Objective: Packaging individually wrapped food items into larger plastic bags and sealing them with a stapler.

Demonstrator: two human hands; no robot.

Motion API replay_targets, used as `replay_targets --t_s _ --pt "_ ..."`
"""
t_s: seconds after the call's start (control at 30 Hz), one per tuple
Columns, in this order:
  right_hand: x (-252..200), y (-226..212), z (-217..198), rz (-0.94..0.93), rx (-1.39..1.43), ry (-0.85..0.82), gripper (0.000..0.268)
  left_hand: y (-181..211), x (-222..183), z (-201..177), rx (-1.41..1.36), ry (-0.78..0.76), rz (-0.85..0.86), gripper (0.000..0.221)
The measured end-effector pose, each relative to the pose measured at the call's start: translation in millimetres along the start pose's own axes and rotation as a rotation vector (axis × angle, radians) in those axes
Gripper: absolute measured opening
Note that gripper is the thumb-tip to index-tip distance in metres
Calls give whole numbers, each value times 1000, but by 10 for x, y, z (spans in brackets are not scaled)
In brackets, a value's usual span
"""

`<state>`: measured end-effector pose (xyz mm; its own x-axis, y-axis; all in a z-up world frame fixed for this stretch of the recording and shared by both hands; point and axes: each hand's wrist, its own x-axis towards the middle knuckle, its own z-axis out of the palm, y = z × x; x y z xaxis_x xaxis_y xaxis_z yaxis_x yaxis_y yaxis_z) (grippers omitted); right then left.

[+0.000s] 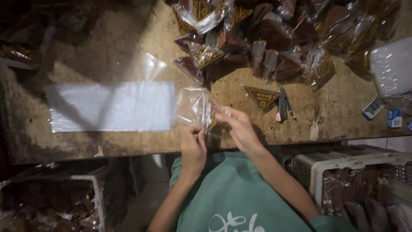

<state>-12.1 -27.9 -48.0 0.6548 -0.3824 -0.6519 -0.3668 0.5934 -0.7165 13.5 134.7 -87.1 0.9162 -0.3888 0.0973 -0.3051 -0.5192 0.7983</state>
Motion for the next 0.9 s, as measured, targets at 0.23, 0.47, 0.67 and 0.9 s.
replay_targets --t_s 0.23,0.47,0.67,0.9 --pt "26 412 -55 -508 -867 -89 51 136 13 15 254 -21 332 9" --pt "110 -372 -668 -577 -1697 250 45 237 1005 -17 678 70 246 43" --pt "232 -285 -802 -813 -1491 193 23 389 1596 -4 458 -87 4 47" --pt "179 -284 -224 -512 -191 -307 79 993 1058 -625 -359 -416 -294 31"
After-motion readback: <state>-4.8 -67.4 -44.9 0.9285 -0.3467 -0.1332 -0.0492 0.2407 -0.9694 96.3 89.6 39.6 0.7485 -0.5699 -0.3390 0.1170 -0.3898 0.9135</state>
